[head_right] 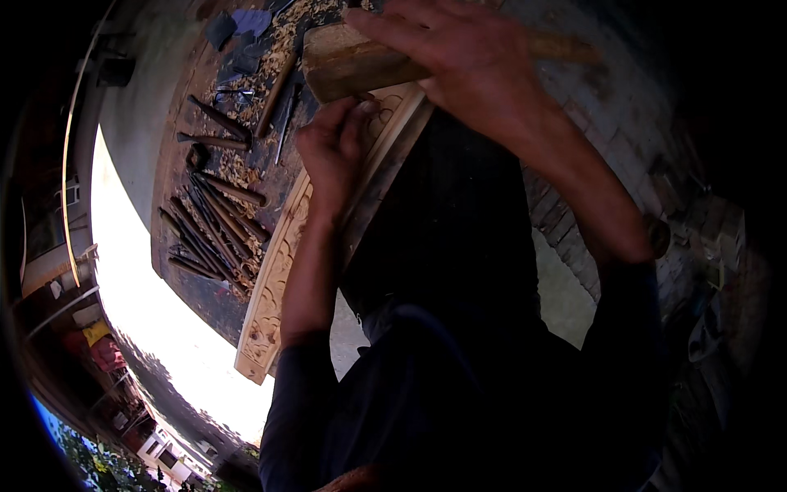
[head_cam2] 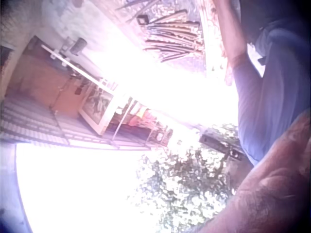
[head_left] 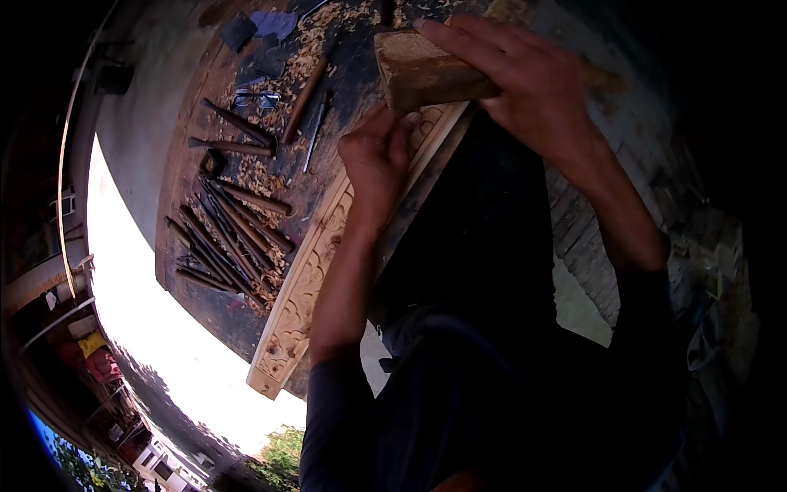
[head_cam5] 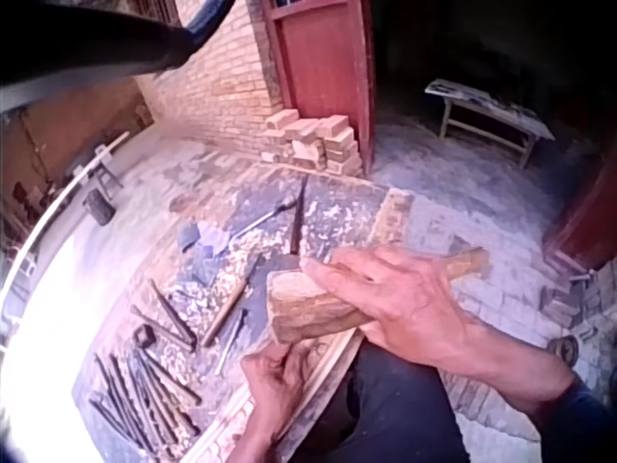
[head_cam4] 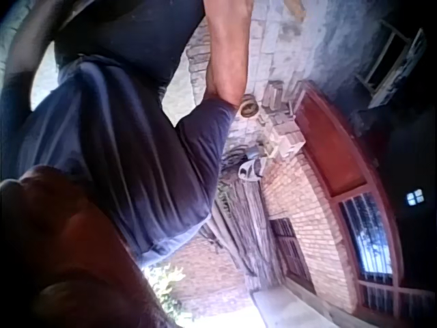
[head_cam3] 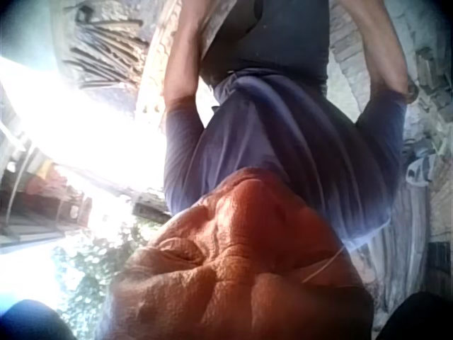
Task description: The person carves a decorative pattern into a wooden board using a chisel and a wooden mallet. They switch between various chisels laid on the workbench and strike the tools with the mallet to remove small chips of wood.
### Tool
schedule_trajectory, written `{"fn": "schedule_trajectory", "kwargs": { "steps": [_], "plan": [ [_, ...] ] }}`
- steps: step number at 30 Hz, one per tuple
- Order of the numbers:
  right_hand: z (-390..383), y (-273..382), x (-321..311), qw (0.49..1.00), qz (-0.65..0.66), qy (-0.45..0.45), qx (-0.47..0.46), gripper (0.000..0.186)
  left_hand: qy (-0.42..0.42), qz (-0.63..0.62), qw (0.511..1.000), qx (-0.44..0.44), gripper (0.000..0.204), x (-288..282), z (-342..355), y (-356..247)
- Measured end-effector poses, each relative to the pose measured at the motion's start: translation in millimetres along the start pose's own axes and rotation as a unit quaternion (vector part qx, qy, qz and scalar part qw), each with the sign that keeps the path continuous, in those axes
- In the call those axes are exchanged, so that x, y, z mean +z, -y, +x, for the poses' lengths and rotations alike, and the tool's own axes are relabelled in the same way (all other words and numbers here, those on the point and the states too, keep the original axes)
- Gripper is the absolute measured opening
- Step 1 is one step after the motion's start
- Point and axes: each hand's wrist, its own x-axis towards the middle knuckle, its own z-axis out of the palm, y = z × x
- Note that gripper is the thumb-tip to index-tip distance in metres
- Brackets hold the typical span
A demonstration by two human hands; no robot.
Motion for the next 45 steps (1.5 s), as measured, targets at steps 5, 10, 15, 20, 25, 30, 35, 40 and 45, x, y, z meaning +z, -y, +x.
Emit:
{"fn": "schedule_trajectory", "kwargs": {
  "steps": [5, 10, 15, 20, 25, 30, 35, 40, 45],
  "plan": [
    [23, 14, -24, 0.993, 0.115, -0.016, 0.012, 0.069, -0.008, -0.028, 0.999, 0.020, 0.010, -1, 0, 3],
    [-1, 8, 2, 1.000, -0.013, -0.012, -0.021, 0.095, -0.036, 0.030, 0.988, 0.148, 0.011, 8, -7, 20],
    [-7, -5, -3, 1.000, 0.001, -0.015, -0.001, 0.092, -0.008, -0.016, 1.000, 0.015, 0.010, 3, -1, -5],
    [0, -6, -24, 0.991, 0.111, -0.033, 0.067, 0.070, -0.002, -0.036, 0.999, -0.033, 0.015, 2, 13, -5],
    [-5, -5, -31, 0.990, 0.107, -0.026, 0.085, 0.069, 0.013, 0.024, 0.999, -0.017, 0.016, 1, 16, -6],
    [-10, -18, -26, 0.984, 0.148, -0.059, 0.085, 0.069, 0.000, 0.025, 0.999, 0.046, 0.013, 5, 15, 2],
    [-17, -18, -4, 0.965, 0.183, -0.159, 0.097, 0.080, 0.010, 0.042, 0.990, 0.132, 0.018, 6, 14, -1],
    [-30, -15, 6, 0.998, -0.020, -0.005, 0.059, 0.083, 0.034, 0.056, 0.991, 0.120, 0.018, 5, 18, -4],
    [-20, -17, -11, 0.989, 0.094, -0.052, 0.103, 0.071, 0.041, -0.142, 0.983, -0.107, 0.013, 7, 14, 6]
  ]
}}
